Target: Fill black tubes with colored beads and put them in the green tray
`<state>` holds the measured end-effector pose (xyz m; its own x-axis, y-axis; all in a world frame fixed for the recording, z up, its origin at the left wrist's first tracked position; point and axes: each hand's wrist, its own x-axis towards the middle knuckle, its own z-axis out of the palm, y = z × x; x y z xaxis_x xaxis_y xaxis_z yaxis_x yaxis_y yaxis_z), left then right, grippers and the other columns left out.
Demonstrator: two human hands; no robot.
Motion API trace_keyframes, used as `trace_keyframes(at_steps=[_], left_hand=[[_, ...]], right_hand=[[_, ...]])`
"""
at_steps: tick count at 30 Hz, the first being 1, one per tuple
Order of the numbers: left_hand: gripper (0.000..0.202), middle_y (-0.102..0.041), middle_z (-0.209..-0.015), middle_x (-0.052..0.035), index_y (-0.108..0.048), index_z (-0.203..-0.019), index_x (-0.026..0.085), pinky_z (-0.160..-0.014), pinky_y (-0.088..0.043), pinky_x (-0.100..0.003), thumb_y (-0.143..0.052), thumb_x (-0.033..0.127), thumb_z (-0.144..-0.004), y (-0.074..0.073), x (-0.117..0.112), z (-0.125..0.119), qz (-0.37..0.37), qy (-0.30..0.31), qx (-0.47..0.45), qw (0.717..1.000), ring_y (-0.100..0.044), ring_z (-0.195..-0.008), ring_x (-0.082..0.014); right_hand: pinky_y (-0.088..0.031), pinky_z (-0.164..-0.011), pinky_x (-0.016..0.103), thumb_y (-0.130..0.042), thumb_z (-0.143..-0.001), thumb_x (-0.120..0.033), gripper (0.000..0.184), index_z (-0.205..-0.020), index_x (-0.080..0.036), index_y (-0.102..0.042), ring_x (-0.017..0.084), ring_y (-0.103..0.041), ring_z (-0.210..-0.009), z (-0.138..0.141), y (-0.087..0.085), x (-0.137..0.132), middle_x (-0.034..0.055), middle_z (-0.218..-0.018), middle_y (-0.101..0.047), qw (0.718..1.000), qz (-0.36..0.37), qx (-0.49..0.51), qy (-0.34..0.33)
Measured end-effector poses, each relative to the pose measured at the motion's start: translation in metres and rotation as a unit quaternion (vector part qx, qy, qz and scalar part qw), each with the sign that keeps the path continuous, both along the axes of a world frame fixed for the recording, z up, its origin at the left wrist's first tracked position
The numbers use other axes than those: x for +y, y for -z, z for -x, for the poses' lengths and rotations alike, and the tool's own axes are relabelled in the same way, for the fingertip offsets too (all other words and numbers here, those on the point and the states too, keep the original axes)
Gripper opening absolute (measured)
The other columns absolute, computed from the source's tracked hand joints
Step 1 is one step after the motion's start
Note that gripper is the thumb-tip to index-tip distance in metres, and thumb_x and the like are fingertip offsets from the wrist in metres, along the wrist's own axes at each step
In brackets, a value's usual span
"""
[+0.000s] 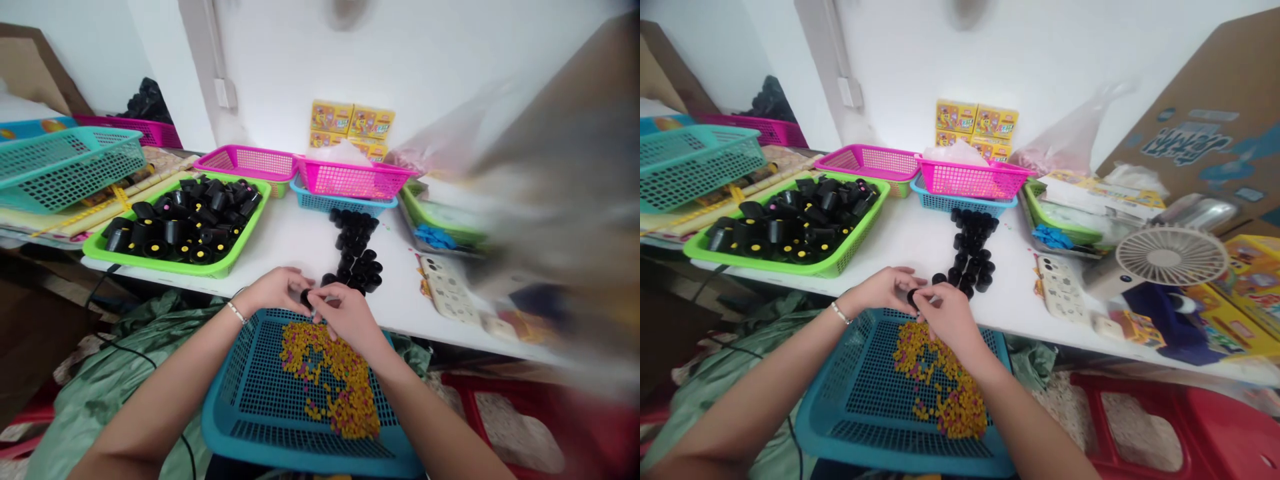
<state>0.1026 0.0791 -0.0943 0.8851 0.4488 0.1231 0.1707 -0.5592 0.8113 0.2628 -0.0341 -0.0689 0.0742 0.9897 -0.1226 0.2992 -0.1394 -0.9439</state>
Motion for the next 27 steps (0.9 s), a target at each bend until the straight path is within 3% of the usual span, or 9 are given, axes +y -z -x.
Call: trace_keyframes(at_steps=[5,7,10,13,17,22,27], left_hand=[[0.026,-0.073,-0.086,0.0039,-0.068,-0.086,0.023,-0.112,-0.019,-0.044,-0.077,0.036,-0.065,-0.002,0.002,0.0,0.003,0.025,0.0,1.0,-0.067,-0.082,-0.0162],[0.033,-0.072,-0.094,0.0005,-0.066,-0.096,0.022,-0.106,-0.03,-0.043,-0.077,0.033,-0.066,-0.002,0.0,0.0,0.041,0.03,-0.012,0.999,-0.067,-0.086,-0.0178],[0.057,-0.07,-0.1,-0.0067,-0.052,-0.115,0.019,-0.086,-0.047,-0.037,-0.078,0.029,-0.065,0.001,-0.003,0.001,0.131,0.016,-0.033,0.991,-0.066,-0.091,-0.0212],[0.072,-0.07,-0.092,-0.0072,-0.041,-0.118,0.018,-0.08,-0.049,-0.034,-0.082,0.025,-0.058,0.005,-0.004,0.001,0.149,-0.016,-0.051,0.987,-0.066,-0.091,-0.0225],[0.075,-0.068,-0.093,-0.0066,-0.039,-0.116,0.019,-0.08,-0.049,-0.033,-0.082,0.022,-0.055,0.006,-0.003,0.0,0.128,-0.036,-0.049,0.99,-0.065,-0.093,-0.0228],[0.077,-0.067,-0.096,-0.0082,-0.037,-0.117,0.019,-0.076,-0.05,-0.032,-0.083,0.024,-0.055,0.002,-0.003,-0.001,0.147,-0.02,-0.037,0.988,-0.065,-0.092,-0.0235],[0.073,-0.067,-0.1,-0.0095,-0.038,-0.114,0.02,-0.082,-0.049,-0.034,-0.082,0.024,-0.056,0.004,-0.004,-0.002,0.151,-0.023,-0.048,0.987,-0.063,-0.099,-0.0239]], right_hand=[[-0.034,-0.029,0.016,-0.057,-0.084,-0.044,0.031,-0.099,-0.017,-0.059,0.007,-0.048,-0.031,0.009,0.007,0.002,-0.0029,-0.054,-0.061,0.996,0.031,0.089,-0.001],[-0.038,-0.029,0.017,-0.059,-0.083,-0.041,0.033,-0.107,-0.019,-0.055,0.009,-0.056,-0.038,0.013,0.009,0.001,-0.0036,-0.061,-0.061,0.988,0.031,0.148,0.017],[-0.044,-0.032,0.019,-0.062,-0.081,-0.036,0.036,-0.112,-0.021,-0.054,0.013,-0.062,-0.045,0.017,0.01,0.0,-0.0026,-0.069,-0.061,0.972,0.052,0.224,0.045],[-0.05,-0.041,0.019,-0.063,-0.08,-0.031,0.026,-0.102,-0.017,-0.06,0.011,-0.062,-0.047,0.018,0.012,0.001,-0.0013,-0.064,-0.061,0.953,0.096,0.278,0.071],[-0.057,-0.057,0.018,-0.064,-0.079,-0.021,0.013,-0.091,-0.016,-0.064,0.007,-0.063,-0.053,0.017,0.013,0.007,-0.0001,-0.073,-0.065,0.925,0.114,0.346,0.106],[-0.056,-0.053,0.014,-0.059,-0.081,-0.014,0.006,-0.082,-0.014,-0.065,0.006,-0.063,-0.052,0.017,0.007,0.014,-0.0001,-0.075,-0.066,0.921,0.127,0.354,0.102],[-0.056,-0.057,0.012,-0.062,-0.078,-0.01,0.008,-0.083,-0.013,-0.068,0.005,-0.063,-0.054,0.011,0.002,0.014,0.0004,-0.075,-0.067,0.91,0.145,0.38,0.081]])
